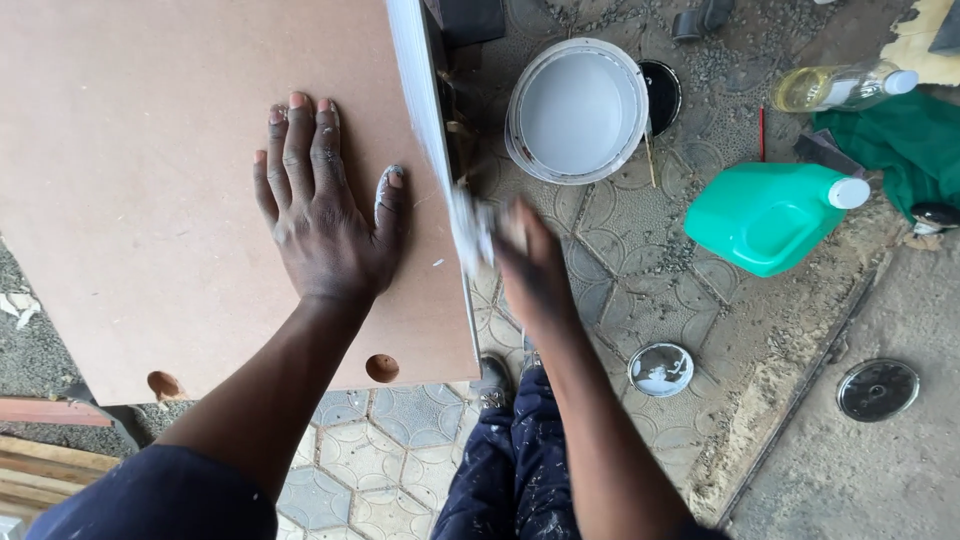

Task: The person paints the edge of a wooden panel using a small cloth or sponge, dipping it into a paint bucket and wiping it along the side of the panel while holding the top surface with the other hand.

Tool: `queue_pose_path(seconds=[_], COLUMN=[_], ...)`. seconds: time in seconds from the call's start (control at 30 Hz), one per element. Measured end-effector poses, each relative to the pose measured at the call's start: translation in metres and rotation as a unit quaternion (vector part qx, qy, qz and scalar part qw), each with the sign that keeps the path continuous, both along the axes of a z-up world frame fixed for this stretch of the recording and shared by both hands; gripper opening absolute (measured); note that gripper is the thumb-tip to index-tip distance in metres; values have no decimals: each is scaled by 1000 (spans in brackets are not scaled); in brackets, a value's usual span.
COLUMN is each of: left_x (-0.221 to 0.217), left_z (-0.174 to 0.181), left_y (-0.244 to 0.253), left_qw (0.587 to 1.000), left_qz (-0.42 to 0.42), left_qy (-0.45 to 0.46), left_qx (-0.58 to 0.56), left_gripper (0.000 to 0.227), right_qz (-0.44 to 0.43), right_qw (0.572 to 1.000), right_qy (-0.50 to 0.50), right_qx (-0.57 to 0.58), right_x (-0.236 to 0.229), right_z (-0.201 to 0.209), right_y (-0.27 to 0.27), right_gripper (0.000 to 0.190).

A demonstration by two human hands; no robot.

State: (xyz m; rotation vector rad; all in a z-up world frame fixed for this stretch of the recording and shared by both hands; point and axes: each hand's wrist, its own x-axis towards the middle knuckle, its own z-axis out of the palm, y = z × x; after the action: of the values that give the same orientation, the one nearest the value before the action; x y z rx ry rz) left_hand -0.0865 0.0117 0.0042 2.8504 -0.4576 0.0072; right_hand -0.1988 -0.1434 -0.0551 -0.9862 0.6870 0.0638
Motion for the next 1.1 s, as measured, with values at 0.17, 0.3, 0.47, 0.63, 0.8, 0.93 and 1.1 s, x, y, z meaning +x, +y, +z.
queue_pose_path(seconds=[0.17,0.3,0.47,0.63,0.8,0.93,1.1], left_x=[-4,-5,-5,-8,-1,-7,-4], left_z=[4,0,-2,-1,-3,-4,-8], left_y=[0,2,3,3,2,6,8], left_qw=[999,1000,1000,1000,1000,1000,1000], left_qz=[10,-5,3,0,9,-2,-3], left_qy=[45,1,11,2,27,2,2], left_qx=[-3,-6,-7,-14,-5,-18,-6], left_gripper=[80,74,74,74,76,71,68], right_qz=[291,84,-5,7,128,-67,-113], right_qw=[949,968,963,991,969,993,990], right_qy=[119,234,101,8,112,94,46], right_qx=[17,39,-249,-130,-182,-13,-69], right_x=[-208,-212,-86,-7,-142,-126,46], right_z=[6,11,18,7,12,17,-15], right_y=[31,32,41,10,35,48,6], right_gripper=[21,33,34,43,32,13,34])
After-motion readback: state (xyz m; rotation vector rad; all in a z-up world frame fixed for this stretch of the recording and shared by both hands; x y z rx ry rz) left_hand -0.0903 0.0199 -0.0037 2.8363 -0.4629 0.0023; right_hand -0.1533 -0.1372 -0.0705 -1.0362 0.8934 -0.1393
